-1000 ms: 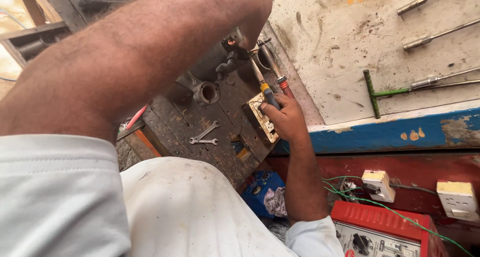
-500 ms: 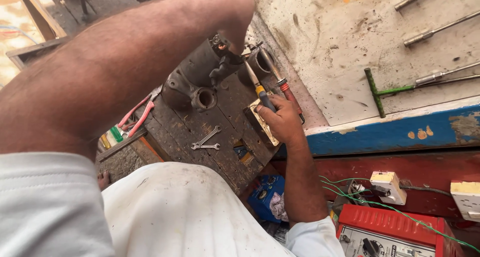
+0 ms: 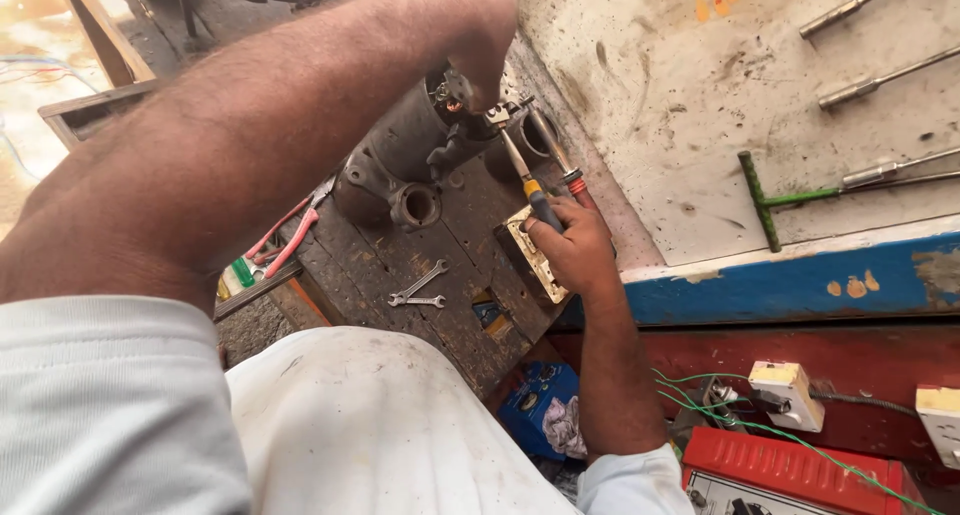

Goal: Repairing an electric motor using pliers and hand tools.

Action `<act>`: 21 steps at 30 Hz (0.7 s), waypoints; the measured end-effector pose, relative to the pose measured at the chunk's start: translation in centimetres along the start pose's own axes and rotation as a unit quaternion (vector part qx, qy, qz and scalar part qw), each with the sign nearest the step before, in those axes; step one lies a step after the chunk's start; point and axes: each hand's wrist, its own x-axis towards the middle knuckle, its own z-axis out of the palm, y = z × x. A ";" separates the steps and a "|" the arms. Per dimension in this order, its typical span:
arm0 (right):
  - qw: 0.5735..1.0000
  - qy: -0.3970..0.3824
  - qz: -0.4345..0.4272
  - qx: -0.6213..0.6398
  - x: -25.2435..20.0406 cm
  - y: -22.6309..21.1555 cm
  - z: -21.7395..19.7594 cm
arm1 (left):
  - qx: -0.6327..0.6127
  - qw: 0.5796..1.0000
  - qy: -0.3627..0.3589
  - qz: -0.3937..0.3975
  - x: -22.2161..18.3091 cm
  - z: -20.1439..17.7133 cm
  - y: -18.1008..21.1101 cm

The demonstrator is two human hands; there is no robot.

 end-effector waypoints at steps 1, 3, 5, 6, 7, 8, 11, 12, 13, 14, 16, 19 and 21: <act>1.000 -0.001 0.000 -0.001 0.0 -0.2 0.1 | -0.001 1.000 0.000 0.000 -0.1 -0.1 0.0; 0.998 0.001 0.058 -0.009 -0.1 -0.6 0.1 | -0.011 1.000 0.021 0.004 -0.3 -0.3 0.2; 0.999 -0.002 0.052 -0.007 0.1 0.0 0.4 | 0.006 1.000 0.013 -0.003 0.1 -0.2 0.2; 0.999 -0.004 0.049 -0.003 0.1 0.4 0.5 | 0.024 1.000 0.004 -0.008 0.4 -0.1 0.5; 0.999 0.000 0.053 0.001 -0.2 0.3 0.6 | 0.030 1.000 0.002 -0.004 0.8 0.4 0.3; 0.999 -0.012 0.040 0.013 -0.5 0.3 0.5 | 0.004 1.000 0.013 0.009 1.3 0.7 0.2; 0.998 -0.023 0.027 0.055 -1.5 1.6 0.6 | 0.025 0.999 -0.002 0.022 2.8 1.6 -0.2; 0.996 -0.033 0.027 0.073 -1.9 2.5 0.6 | 0.056 0.998 -0.026 0.019 3.4 2.0 -0.2; 0.996 -0.025 0.030 0.082 -2.0 3.5 0.9 | 0.067 0.997 -0.030 0.023 2.4 1.8 -0.1; 0.996 -0.013 0.022 0.085 -2.1 4.6 1.1 | 0.041 0.999 -0.008 0.013 1.5 1.6 -0.1; 0.995 0.000 0.020 0.098 -2.5 6.3 1.8 | 0.022 1.000 0.004 0.005 0.3 1.6 0.1; 0.994 0.030 -0.011 0.107 -1.8 7.5 2.1 | 0.015 0.999 0.026 -0.012 0.6 1.4 0.1; 0.991 0.016 -0.035 0.127 -1.0 7.6 2.2 | -0.005 0.997 0.069 0.019 1.3 1.7 -0.4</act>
